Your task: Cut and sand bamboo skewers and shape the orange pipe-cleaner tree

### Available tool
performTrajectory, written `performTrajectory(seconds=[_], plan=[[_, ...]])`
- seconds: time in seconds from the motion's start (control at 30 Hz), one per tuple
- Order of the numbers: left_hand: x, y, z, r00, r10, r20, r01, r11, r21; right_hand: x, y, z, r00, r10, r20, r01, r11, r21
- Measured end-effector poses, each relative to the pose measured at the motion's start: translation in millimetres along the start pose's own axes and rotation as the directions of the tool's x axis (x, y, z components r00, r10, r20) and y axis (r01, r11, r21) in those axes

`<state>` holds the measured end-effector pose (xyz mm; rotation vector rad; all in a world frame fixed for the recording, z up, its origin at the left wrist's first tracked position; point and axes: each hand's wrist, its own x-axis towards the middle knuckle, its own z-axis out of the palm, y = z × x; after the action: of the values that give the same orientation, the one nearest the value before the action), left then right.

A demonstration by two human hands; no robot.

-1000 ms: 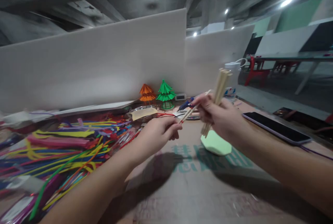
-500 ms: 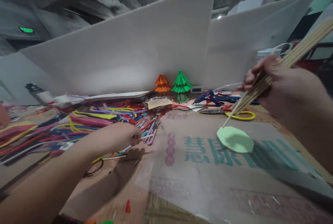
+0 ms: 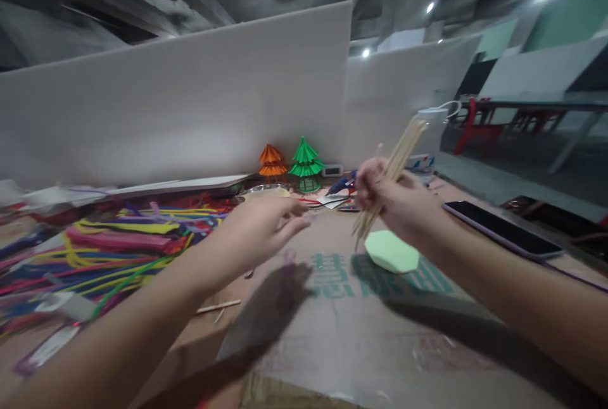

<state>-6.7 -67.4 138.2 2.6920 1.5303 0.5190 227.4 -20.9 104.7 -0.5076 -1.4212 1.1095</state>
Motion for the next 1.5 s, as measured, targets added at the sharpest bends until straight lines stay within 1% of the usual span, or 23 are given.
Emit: performTrajectory(seconds=[0.03, 0.1, 0.17, 0.2, 0.23, 0.3, 0.4, 0.5, 0.53, 0.6, 0.67, 0.7, 0.77, 0.83, 0.87, 0.9, 1.0, 1.1, 1.17, 1.27, 1.37, 1.4, 1.5], plan=[[11, 9, 10, 0.997, 0.072, -0.039, -0.075, 0.993, -0.088, -4, 7, 4, 0.999, 0.026, 0.022, -0.025, 0.998, -0.052], [30, 18, 36, 0.989, 0.138, -0.06, -0.149, 0.958, -0.246, -9, 24, 8, 0.995, 0.082, 0.057, -0.072, 0.985, -0.155], [42, 17, 66, 0.995, 0.082, -0.064, -0.1, 0.923, -0.372, -11, 40, 5, 0.99, 0.143, 0.003, -0.141, 0.976, -0.165], [45, 14, 80, 0.997, 0.035, -0.066, -0.061, 0.896, -0.441, -11, 48, 2, 0.984, 0.177, 0.003, -0.175, 0.972, -0.159], [47, 10, 94, 0.997, -0.014, -0.073, -0.025, 0.86, -0.51, -11, 55, -2, 0.977, 0.212, 0.014, -0.207, 0.967, -0.151], [46, 1, 116, 0.997, -0.058, -0.046, 0.015, 0.763, -0.646, -15, 67, -10, 0.958, 0.279, 0.066, -0.267, 0.952, -0.148], [39, -2, 137, 0.998, -0.059, 0.005, 0.043, 0.66, -0.75, -26, 77, -19, 0.927, 0.349, 0.138, -0.321, 0.928, -0.19], [35, 3, 149, 0.999, 0.031, 0.019, -0.002, 0.564, -0.826, -37, 78, -23, 0.9, 0.388, 0.2, -0.341, 0.91, -0.234], [35, 5, 153, 0.998, 0.068, 0.007, -0.03, 0.529, -0.848, -39, 77, -23, 0.901, 0.377, 0.216, -0.326, 0.915, -0.236], [36, 6, 158, 0.994, 0.105, -0.002, -0.053, 0.487, -0.872, -41, 75, -23, 0.921, 0.297, 0.254, -0.24, 0.943, -0.231], [37, 6, 160, 0.996, 0.086, 0.034, -0.012, 0.483, -0.875, -41, 74, -21, 0.935, 0.209, 0.286, -0.154, 0.967, -0.204], [37, 5, 161, 0.995, 0.076, 0.059, 0.014, 0.491, -0.871, -40, 74, -21, 0.935, 0.193, 0.298, -0.142, 0.972, -0.186], [35, 4, 159, 0.991, 0.083, 0.102, 0.041, 0.543, -0.839, -39, 73, -20, 0.935, 0.213, 0.285, -0.176, 0.973, -0.149], [33, 5, 156, 0.986, 0.113, 0.123, 0.028, 0.618, -0.786, -39, 72, -19, 0.928, 0.269, 0.259, -0.241, 0.961, -0.134], [32, 5, 155, 0.982, 0.127, 0.137, 0.024, 0.642, -0.767, -39, 72, -19, 0.92, 0.299, 0.253, -0.273, 0.953, -0.134], [31, 6, 154, 0.98, 0.131, 0.152, 0.032, 0.645, -0.764, -40, 72, -19, 0.912, 0.328, 0.247, -0.304, 0.944, -0.13], [32, 7, 156, 0.972, 0.093, 0.217, 0.126, 0.573, -0.81, -41, 75, -19, 0.87, 0.409, 0.277, -0.387, 0.913, -0.133], [35, 7, 158, 0.96, 0.022, 0.278, 0.231, 0.495, -0.838, -41, 78, -19, 0.835, 0.466, 0.293, -0.428, 0.884, -0.186], [37, 7, 158, 0.959, 0.012, 0.282, 0.245, 0.461, -0.853, -39, 78, -20, 0.834, 0.47, 0.288, -0.425, 0.881, -0.206], [38, 6, 155, 0.969, 0.039, 0.243, 0.204, 0.426, -0.881, -34, 75, -21, 0.875, 0.396, 0.278, -0.374, 0.918, -0.13], [38, 5, 154, 0.979, 0.026, 0.202, 0.17, 0.442, -0.88, -31, 73, -21, 0.915, 0.321, 0.244, -0.322, 0.946, -0.036], [38, 5, 155, 0.979, 0.021, 0.204, 0.172, 0.459, -0.872, -31, 74, -21, 0.914, 0.326, 0.241, -0.323, 0.945, -0.053], [38, 6, 156, 0.985, 0.011, 0.173, 0.141, 0.527, -0.838, -33, 75, -18, 0.882, 0.393, 0.259, -0.346, 0.915, -0.208]])
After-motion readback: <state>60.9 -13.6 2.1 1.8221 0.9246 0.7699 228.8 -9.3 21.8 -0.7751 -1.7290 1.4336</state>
